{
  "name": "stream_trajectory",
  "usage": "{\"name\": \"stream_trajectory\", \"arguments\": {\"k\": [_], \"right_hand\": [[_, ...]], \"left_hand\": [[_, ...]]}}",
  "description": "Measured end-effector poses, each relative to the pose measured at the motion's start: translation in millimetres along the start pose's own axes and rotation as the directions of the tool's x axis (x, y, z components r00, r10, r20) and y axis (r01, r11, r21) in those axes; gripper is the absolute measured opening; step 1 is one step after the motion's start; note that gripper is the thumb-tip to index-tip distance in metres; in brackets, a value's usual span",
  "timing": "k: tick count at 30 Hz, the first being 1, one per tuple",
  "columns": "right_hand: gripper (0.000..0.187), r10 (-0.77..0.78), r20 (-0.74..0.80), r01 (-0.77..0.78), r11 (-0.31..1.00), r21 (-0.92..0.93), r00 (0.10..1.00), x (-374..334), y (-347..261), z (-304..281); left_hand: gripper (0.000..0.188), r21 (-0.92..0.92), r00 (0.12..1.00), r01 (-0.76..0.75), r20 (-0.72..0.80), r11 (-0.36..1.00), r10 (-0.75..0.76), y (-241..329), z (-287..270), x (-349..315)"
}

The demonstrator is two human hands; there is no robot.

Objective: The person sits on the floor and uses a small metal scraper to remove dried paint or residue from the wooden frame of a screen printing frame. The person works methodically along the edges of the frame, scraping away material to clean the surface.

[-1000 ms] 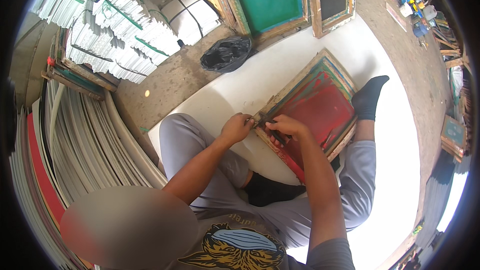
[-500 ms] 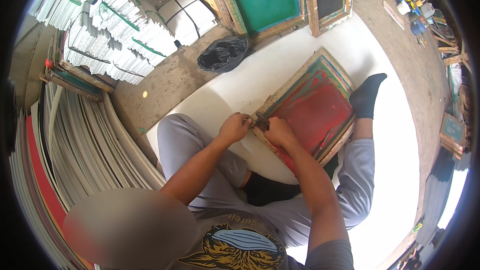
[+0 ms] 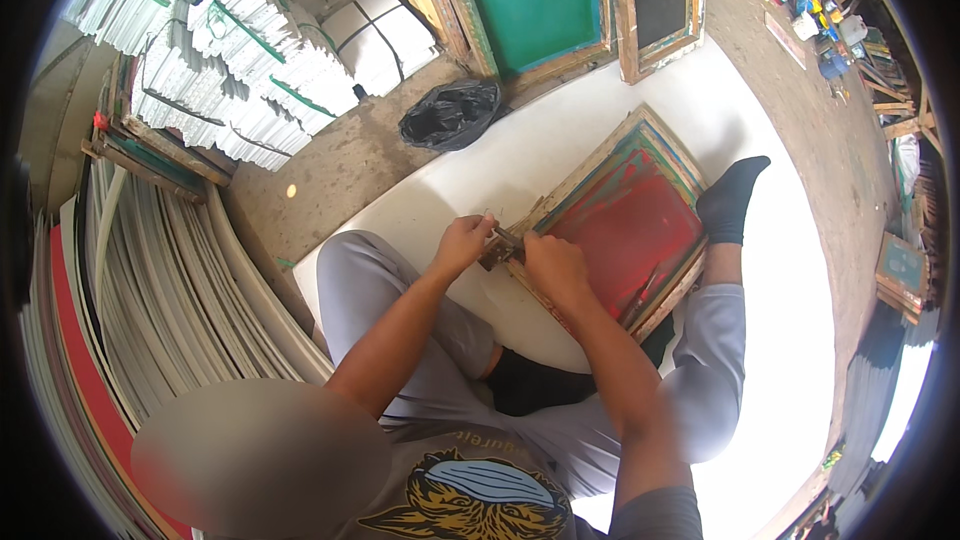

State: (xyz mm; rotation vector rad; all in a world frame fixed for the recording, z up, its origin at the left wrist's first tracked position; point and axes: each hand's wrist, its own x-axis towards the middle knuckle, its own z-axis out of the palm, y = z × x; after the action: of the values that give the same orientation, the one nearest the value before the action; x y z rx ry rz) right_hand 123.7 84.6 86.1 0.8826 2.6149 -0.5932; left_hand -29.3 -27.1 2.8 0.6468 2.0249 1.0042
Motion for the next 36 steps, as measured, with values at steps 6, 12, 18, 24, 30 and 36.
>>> {"name": "stream_trajectory", "arguments": {"k": [6,12,18,24,30,36], "right_hand": [[0.029,-0.035,0.074,0.032,0.999,0.04,0.997,13.2,-3.5,-9.0],[0.032,-0.088,0.246,-0.01,0.928,0.372,0.965,22.0,34.3,-6.9],[0.027,-0.01,0.501,-0.314,0.769,0.557,0.865,10.0,70.0,-2.1],[0.026,-0.013,0.512,-0.335,0.742,0.58,0.859,9.5,70.9,1.6],[0.029,-0.039,0.46,-0.285,0.737,0.613,0.887,19.7,76.4,17.9],[0.024,-0.008,0.541,-0.428,0.601,0.674,0.841,18.0,69.9,12.3]], "left_hand": [[0.035,-0.533,0.946,0.311,0.25,0.787,-0.204,-3.1,-8.0,15.5],[0.03,-0.328,0.986,0.154,-0.01,0.932,-0.166,-14.6,-1.9,22.0],[0.033,0.119,0.976,0.018,-0.219,0.993,0.008,-7.0,4.6,14.2],[0.035,0.147,0.977,0.015,-0.21,0.989,0.016,-3.8,4.0,12.9],[0.038,0.116,0.979,-0.039,-0.195,0.993,0.061,-4.0,7.5,11.7],[0.036,0.092,0.984,-0.035,-0.17,0.995,0.05,-3.4,6.3,9.1]]}}
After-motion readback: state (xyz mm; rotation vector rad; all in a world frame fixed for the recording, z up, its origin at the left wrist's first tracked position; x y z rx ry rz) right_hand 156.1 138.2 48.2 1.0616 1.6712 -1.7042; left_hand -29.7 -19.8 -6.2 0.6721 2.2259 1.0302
